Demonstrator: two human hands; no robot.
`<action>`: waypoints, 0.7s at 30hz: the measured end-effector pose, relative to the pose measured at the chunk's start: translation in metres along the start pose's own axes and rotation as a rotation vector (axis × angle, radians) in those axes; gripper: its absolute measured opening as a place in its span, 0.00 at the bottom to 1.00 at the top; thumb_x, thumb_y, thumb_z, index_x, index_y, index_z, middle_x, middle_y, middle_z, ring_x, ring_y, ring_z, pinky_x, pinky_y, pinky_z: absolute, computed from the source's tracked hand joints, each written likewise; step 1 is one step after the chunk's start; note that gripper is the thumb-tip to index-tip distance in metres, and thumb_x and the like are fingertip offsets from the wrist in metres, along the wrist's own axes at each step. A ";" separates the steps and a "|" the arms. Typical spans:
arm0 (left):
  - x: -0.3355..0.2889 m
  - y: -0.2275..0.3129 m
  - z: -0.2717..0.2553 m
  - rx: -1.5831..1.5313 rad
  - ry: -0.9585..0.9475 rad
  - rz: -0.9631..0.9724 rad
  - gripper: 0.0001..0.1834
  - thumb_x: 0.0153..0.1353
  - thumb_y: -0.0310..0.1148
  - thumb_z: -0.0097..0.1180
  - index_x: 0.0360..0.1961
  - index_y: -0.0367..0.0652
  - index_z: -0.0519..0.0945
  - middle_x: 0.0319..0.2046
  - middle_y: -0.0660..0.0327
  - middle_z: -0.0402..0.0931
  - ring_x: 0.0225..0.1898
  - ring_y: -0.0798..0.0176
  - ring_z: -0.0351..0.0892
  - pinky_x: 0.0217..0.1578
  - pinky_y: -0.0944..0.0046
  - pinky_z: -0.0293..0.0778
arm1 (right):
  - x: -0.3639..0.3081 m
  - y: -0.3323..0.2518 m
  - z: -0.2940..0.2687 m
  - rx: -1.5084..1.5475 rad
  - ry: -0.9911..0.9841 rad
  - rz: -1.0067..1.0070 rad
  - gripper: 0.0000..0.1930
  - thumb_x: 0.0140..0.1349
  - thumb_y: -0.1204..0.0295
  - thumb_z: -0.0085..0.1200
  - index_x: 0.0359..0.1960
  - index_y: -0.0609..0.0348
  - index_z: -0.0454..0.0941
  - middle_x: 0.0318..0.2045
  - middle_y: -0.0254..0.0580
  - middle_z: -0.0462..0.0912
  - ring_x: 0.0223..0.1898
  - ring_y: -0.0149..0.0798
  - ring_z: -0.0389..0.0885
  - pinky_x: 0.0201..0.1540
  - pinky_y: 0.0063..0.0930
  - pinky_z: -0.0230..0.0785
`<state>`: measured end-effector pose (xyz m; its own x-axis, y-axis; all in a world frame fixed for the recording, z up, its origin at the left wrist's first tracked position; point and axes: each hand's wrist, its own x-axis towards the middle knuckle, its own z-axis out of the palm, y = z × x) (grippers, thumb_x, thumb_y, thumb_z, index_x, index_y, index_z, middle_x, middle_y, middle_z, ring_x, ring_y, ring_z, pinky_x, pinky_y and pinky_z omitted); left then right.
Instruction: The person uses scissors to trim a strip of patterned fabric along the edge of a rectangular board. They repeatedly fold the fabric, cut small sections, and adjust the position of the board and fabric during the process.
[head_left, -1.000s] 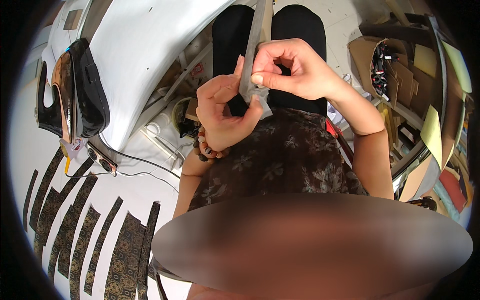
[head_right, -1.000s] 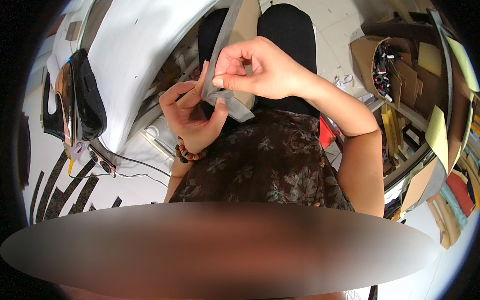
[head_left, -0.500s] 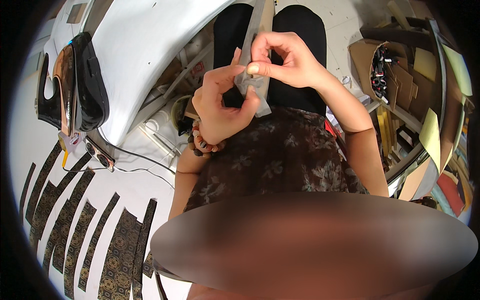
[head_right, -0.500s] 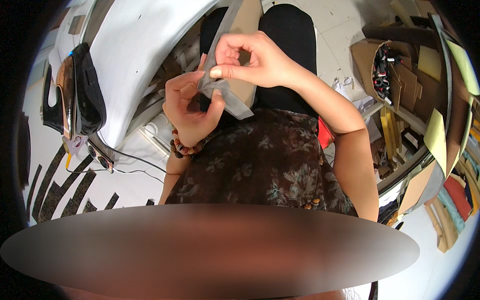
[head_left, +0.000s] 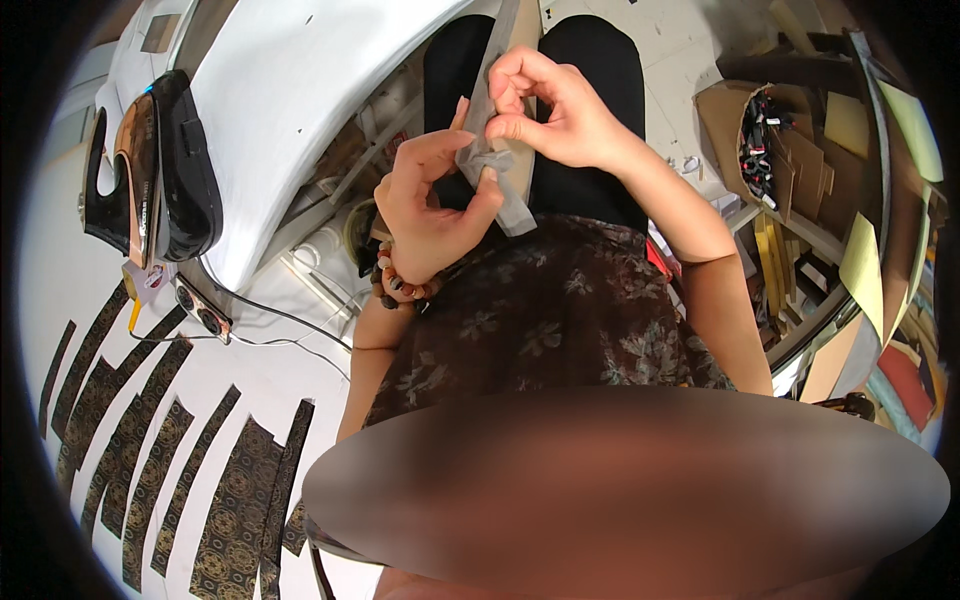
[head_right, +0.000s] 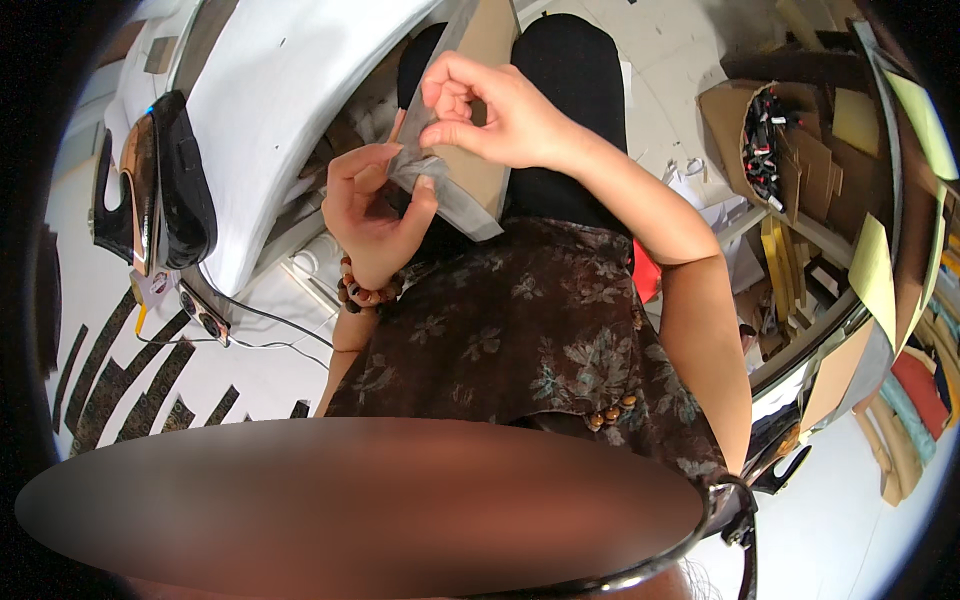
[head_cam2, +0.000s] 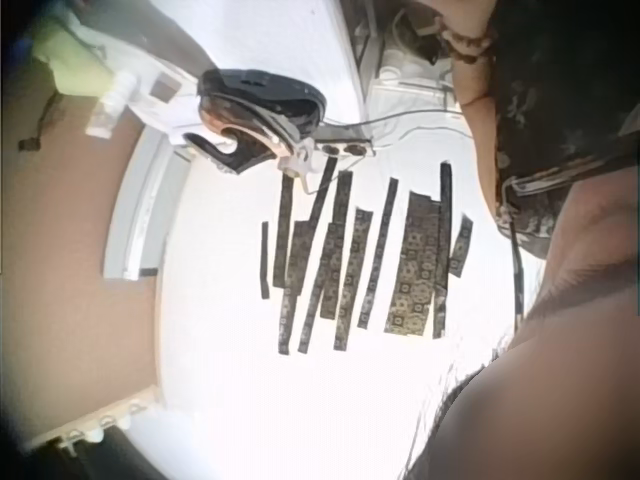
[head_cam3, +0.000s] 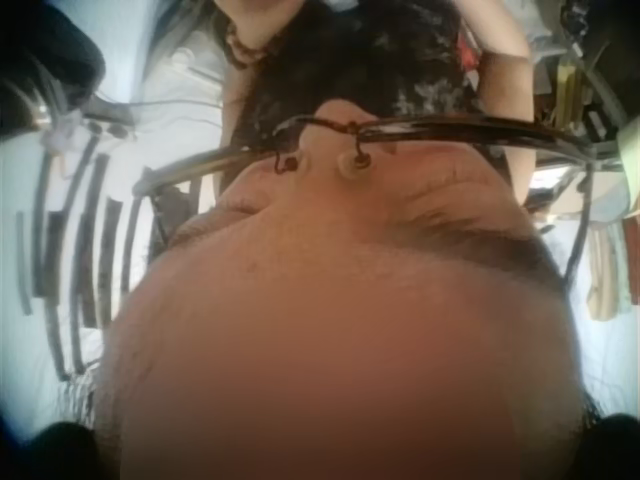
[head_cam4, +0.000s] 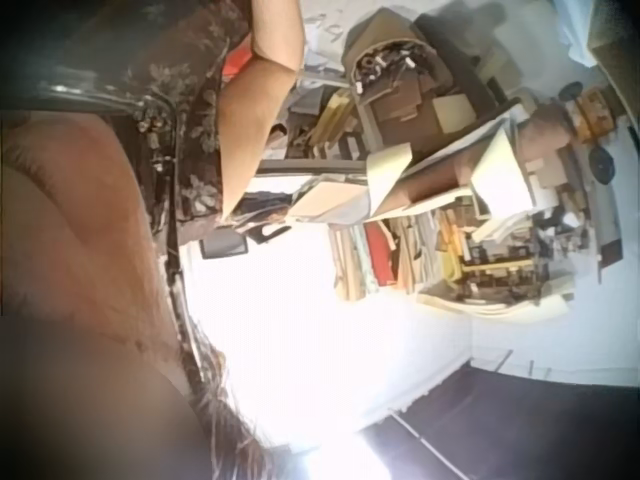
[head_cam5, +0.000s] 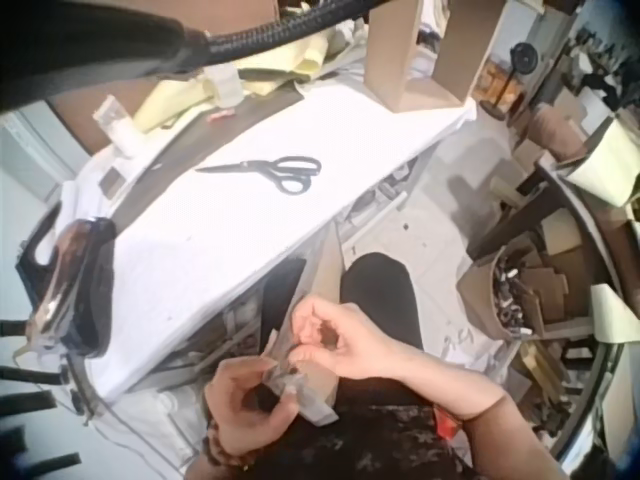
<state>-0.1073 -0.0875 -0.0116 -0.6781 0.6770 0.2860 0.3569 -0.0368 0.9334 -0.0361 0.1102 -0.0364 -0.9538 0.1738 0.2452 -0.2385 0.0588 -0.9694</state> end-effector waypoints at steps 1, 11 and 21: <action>0.002 0.004 -0.001 0.043 -0.024 0.011 0.23 0.50 0.21 0.69 0.49 0.33 0.78 0.37 0.53 0.87 0.28 0.73 0.82 0.34 0.74 0.76 | 0.003 0.001 -0.009 -0.027 -0.035 0.004 0.13 0.64 0.68 0.70 0.40 0.55 0.76 0.24 0.21 0.73 0.28 0.19 0.70 0.33 0.18 0.65; 0.029 0.010 -0.018 0.137 -0.058 -0.132 0.23 0.52 0.20 0.66 0.52 0.37 0.80 0.40 0.56 0.89 0.27 0.78 0.79 0.32 0.77 0.73 | 0.183 0.021 -0.124 -1.165 0.137 -0.299 0.07 0.56 0.76 0.58 0.36 0.64 0.84 0.36 0.60 0.83 0.47 0.59 0.81 0.53 0.45 0.74; 0.000 -0.064 -0.093 -0.309 0.054 -0.270 0.27 0.56 0.13 0.63 0.58 0.38 0.74 0.30 0.68 0.84 0.26 0.82 0.73 0.27 0.79 0.65 | 0.220 0.050 -0.116 -1.264 -0.133 0.037 0.13 0.57 0.72 0.57 0.37 0.72 0.81 0.34 0.66 0.83 0.38 0.67 0.82 0.45 0.52 0.74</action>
<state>-0.1898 -0.1540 -0.0513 -0.7570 0.6530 0.0249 -0.0426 -0.0875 0.9953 -0.2372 0.2655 -0.0294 -0.9844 0.1003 0.1442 0.0586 0.9615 -0.2686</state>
